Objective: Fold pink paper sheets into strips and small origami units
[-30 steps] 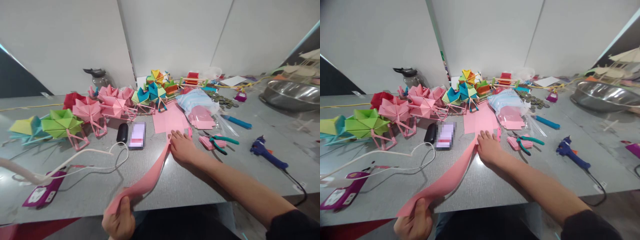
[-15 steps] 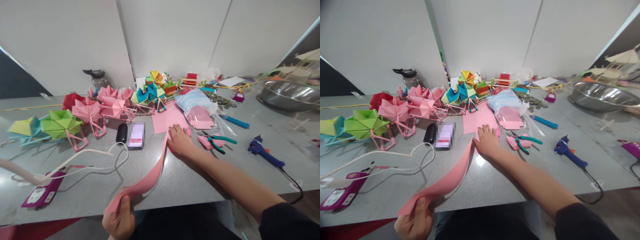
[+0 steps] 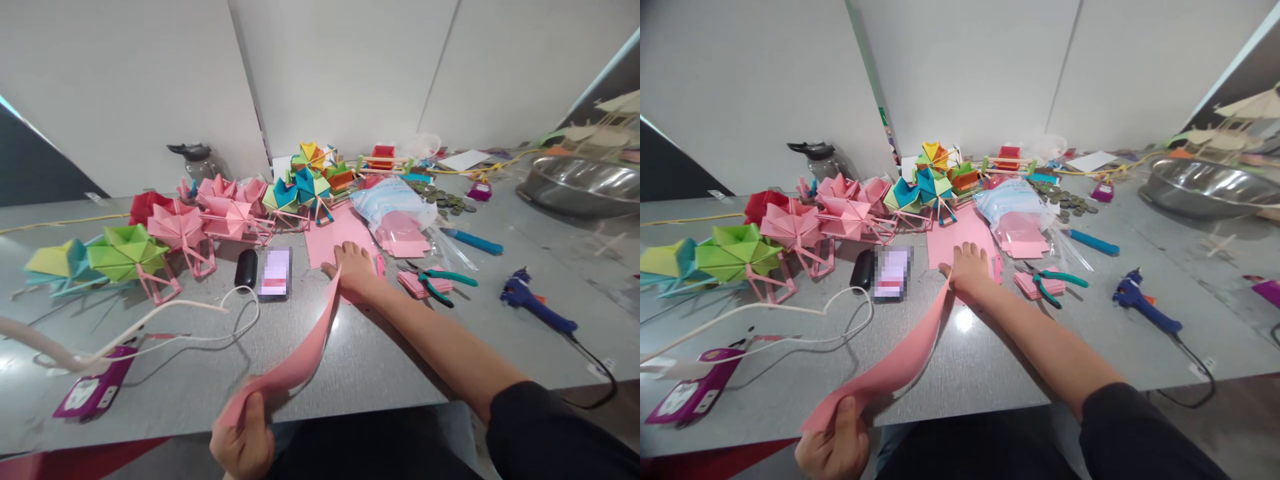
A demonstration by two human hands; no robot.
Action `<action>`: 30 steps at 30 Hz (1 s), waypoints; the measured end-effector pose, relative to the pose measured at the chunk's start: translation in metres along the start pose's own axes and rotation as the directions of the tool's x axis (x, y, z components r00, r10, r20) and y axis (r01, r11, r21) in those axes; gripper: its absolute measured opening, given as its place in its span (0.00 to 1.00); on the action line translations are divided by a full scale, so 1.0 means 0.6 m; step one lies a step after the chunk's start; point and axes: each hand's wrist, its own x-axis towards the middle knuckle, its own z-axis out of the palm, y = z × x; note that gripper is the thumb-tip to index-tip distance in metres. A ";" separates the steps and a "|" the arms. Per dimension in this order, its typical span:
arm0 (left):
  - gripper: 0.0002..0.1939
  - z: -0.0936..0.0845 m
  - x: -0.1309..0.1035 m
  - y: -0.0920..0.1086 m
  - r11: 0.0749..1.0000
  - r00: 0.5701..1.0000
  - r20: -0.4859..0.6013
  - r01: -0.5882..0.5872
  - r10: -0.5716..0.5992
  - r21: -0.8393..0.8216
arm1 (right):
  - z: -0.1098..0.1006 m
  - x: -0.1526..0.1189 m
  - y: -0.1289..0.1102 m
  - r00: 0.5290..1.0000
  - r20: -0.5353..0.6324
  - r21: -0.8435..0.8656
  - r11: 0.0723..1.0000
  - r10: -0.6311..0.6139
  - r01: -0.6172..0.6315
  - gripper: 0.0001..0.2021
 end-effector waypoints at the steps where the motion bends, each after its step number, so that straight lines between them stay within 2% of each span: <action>1: 0.10 -0.002 -0.001 -0.001 1.000 1.000 0.013 0.012 -0.012 -0.010 | -0.001 -0.008 -0.001 1.000 -0.010 -0.009 1.000 -0.010 0.010 0.28; 4: 0.12 -0.016 0.007 -0.002 0.992 0.990 0.108 0.102 -0.094 -0.075 | 0.000 -0.046 -0.003 0.997 -0.027 -0.038 0.997 -0.071 0.070 0.23; 7: 0.13 -0.040 0.049 0.000 0.969 0.939 0.327 0.174 -0.108 -0.178 | 0.004 -0.082 0.004 0.977 0.028 -0.056 0.975 -0.212 0.213 0.17; 9: 0.12 -0.054 0.097 0.005 0.946 0.885 0.465 0.180 -0.035 -0.270 | 0.009 -0.094 0.013 0.969 0.033 -0.021 0.969 -0.244 0.245 0.17; 12: 0.12 -0.055 0.177 0.026 0.837 0.792 0.579 0.175 0.193 -0.519 | 0.016 -0.095 0.031 0.981 0.002 0.044 0.981 -0.192 0.191 0.24; 13: 0.12 -0.047 0.201 0.038 0.809 0.797 0.571 0.197 0.197 -0.554 | 0.017 -0.094 0.037 0.982 0.003 0.058 0.980 -0.188 0.188 0.27; 14: 0.14 -0.034 0.223 0.051 0.772 0.804 0.562 0.228 0.195 -0.593 | 0.017 -0.093 0.043 0.979 0.012 0.070 0.977 -0.204 0.203 0.28; 16: 0.18 0.004 0.261 0.082 0.710 0.767 0.615 0.331 0.182 -0.622 | 0.013 -0.095 0.052 0.961 0.045 0.097 0.959 -0.273 0.267 0.26; 17: 0.20 0.030 0.278 0.098 0.739 0.725 0.677 0.385 0.130 -0.553 | 0.009 -0.097 0.055 0.950 0.058 0.110 0.948 -0.307 0.299 0.26; 18: 0.24 0.060 0.295 0.112 0.793 0.651 0.751 0.398 0.111 -0.462 | 0.004 -0.101 0.058 0.942 0.068 0.118 0.941 -0.328 0.319 0.25; 19: 0.26 0.093 0.310 0.125 0.864 0.569 0.816 0.354 0.105 -0.357 | -0.003 -0.106 0.059 0.940 0.077 0.118 0.939 -0.332 0.322 0.24; 20: 0.26 0.128 0.325 0.136 0.937 0.530 0.843 0.242 0.088 -0.250 | -0.009 -0.110 0.059 0.943 0.084 0.110 0.943 -0.323 0.314 0.23; 21: 0.26 0.165 0.340 0.143 0.986 0.532 0.843 0.084 0.076 -0.141 | -0.016 -0.115 0.059 0.947 0.090 0.091 0.950 -0.307 0.300 0.21; 23: 0.27 0.232 0.365 0.150 0.971 0.550 0.833 -0.226 0.057 0.082 | -0.027 -0.124 0.056 0.956 0.105 0.034 0.962 -0.274 0.272 0.19; 24: 0.27 0.260 0.376 0.150 0.924 0.533 0.846 -0.332 0.018 0.189 | -0.032 -0.127 0.054 0.959 0.114 0.002 0.966 -0.259 0.260 0.19; 25: 0.29 0.284 0.385 0.147 0.866 0.494 0.869 -0.415 -0.043 0.279 | -0.035 -0.130 0.052 0.963 0.119 -0.030 0.969 -0.241 0.246 0.19; 27: 0.27 0.315 0.397 0.140 0.823 0.452 0.886 -0.460 -0.105 0.332 | -0.038 -0.134 0.048 0.972 0.120 -0.077 0.975 -0.200 0.210 0.20; 30: 0.26 0.333 0.406 0.127 0.804 0.382 0.910 -0.485 -0.160 0.344 | -0.037 -0.136 0.044 0.984 0.103 -0.100 0.982 -0.147 0.158 0.22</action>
